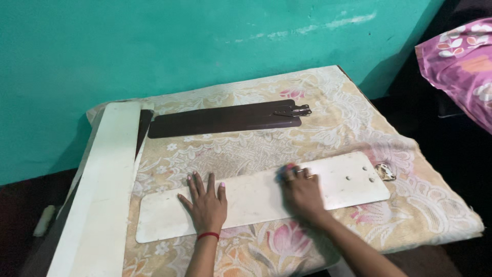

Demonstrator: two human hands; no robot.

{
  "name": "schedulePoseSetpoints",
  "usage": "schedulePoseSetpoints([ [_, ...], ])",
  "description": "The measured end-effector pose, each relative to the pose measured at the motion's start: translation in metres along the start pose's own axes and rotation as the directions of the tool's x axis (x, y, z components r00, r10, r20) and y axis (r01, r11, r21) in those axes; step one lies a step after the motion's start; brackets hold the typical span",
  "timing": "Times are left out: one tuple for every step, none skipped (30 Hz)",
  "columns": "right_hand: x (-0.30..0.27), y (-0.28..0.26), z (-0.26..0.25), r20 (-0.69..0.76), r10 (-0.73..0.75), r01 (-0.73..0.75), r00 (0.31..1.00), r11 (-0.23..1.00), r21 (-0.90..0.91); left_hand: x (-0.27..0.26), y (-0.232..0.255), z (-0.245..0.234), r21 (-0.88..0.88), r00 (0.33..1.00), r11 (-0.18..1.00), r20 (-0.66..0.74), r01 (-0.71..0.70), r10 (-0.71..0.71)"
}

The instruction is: The person wipes several ceiling fan blades with a cloth on a table. They handle white and dark brown blades one at a time, turning them over to clean both sides, then stack them on the table.

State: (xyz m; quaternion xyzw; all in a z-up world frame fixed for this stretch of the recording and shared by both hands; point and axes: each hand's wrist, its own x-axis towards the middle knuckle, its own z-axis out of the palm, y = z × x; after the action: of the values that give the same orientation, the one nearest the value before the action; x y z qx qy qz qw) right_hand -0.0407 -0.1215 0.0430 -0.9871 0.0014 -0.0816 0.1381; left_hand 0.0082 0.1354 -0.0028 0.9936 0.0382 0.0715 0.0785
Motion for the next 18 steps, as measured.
schedulePoseSetpoints([
  [0.007, 0.008, -0.005, -0.031, 0.021, -0.022, 0.999, 0.999, -0.024, 0.001, -0.001, 0.0, 0.012, 1.0, 1.0, 0.014, 0.006, -0.006],
  [0.013, 0.016, -0.008, -0.06, 0.042, -0.045, 0.997, 0.998, -0.047, 0.001, -0.001, 0.001, 0.025, 1.0, 1.0, 0.002, 0.01, -0.01],
  [0.017, 0.019, -0.007, -0.089, 0.062, -0.069, 0.994, 0.995, -0.07, 0.0, 0.0, 0.001, 0.037, 1.0, 0.999, -0.011, 0.013, -0.013],
  [0.023, 0.018, -0.002, -0.121, 0.055, -0.066, 0.991, 0.994, -0.083, 0.001, 0.003, 0.001, 0.044, 1.0, 0.999, -0.024, 0.015, -0.014],
  [0.03, 0.011, 0.005, -0.152, 0.048, -0.063, 0.987, 0.993, -0.095, 0.001, 0.004, 0.0, 0.049, 1.0, 0.999, -0.003, 0.022, -0.022],
  [0.033, 0.006, 0.01, -0.184, 0.039, -0.06, 0.982, 0.992, -0.111, 0.001, 0.004, -0.001, 0.052, 0.999, 0.998, 0.017, 0.03, -0.03],
  [0.03, -0.001, 0.017, -0.123, 0.014, -0.027, 0.992, 0.994, -0.103, 0.002, 0.004, -0.002, 0.054, 0.999, 0.998, 0.037, 0.037, -0.039],
  [0.024, -0.012, 0.024, -0.059, -0.012, 0.006, 0.998, 0.996, -0.093, 0.002, 0.003, -0.003, 0.036, 0.999, 0.999, 0.026, 0.026, -0.027],
  [0.018, -0.017, 0.028, 0.006, -0.039, 0.039, 0.999, 0.996, -0.081, 0.002, 0.001, -0.003, 0.018, 1.0, 1.0, 0.014, 0.014, -0.015],
  [0.01, -0.014, 0.028, -0.03, -0.078, 0.077, 0.996, 0.995, -0.059, 0.001, -0.001, -0.003, 0.005, 1.0, 1.0, 0.004, 0.005, -0.005],
  [0.004, -0.008, 0.026, -0.065, -0.117, 0.115, 0.991, 0.993, -0.038, 0.0, 0.0, -0.002, 0.002, 1.0, 1.0, 0.006, 0.008, -0.008],
  [0.001, 0.0, 0.023, -0.103, -0.155, 0.154, 0.983, 0.988, -0.016, 0.0, 0.0, -0.001, 0.002, 1.0, 1.0, 0.008, 0.011, -0.011],
  [-0.001, 0.011, 0.018, -0.07, -0.097, 0.095, 0.993, 0.995, -0.025, 0.0, 0.0, -0.001, 0.002, 1.0, 1.0, 0.01, 0.014, -0.014],
  [-0.002, 0.025, 0.011, -0.04, -0.037, 0.036, 0.999, 0.999, -0.038, 0.001, 0.0, -0.001, 0.0, 1.0, 1.0, 0.005, 0.012, -0.012],
  [-0.002, 0.04, 0.004, -0.01, 0.023, -0.023, 1.0, 0.998, -0.051, 0.0, 0.0, -0.002, -0.002, 1.0, 1.0, 0.001, 0.011, -0.011],
  [0.001, 0.055, -0.004, 0.026, 0.084, -0.08, 0.996, 0.991, -0.111, 0.0, -0.001, -0.002, -0.004, 1.0, 1.0, -0.004, 0.012, -0.012],
  [0.004, 0.072, -0.01, 0.057, 0.146, -0.135, 0.988, 0.976, -0.172, 0.001, -0.001, -0.002, 0.0, 1.0, 1.0, 0.0, 0.014, -0.014],
  [0.006, 0.088, -0.016, -0.004, 0.157, -0.156, 0.988, 0.97, -0.185, 0.001, 0.0, -0.002, 0.006, 1.0, 1.0, 0.004, 0.016, -0.016],
])
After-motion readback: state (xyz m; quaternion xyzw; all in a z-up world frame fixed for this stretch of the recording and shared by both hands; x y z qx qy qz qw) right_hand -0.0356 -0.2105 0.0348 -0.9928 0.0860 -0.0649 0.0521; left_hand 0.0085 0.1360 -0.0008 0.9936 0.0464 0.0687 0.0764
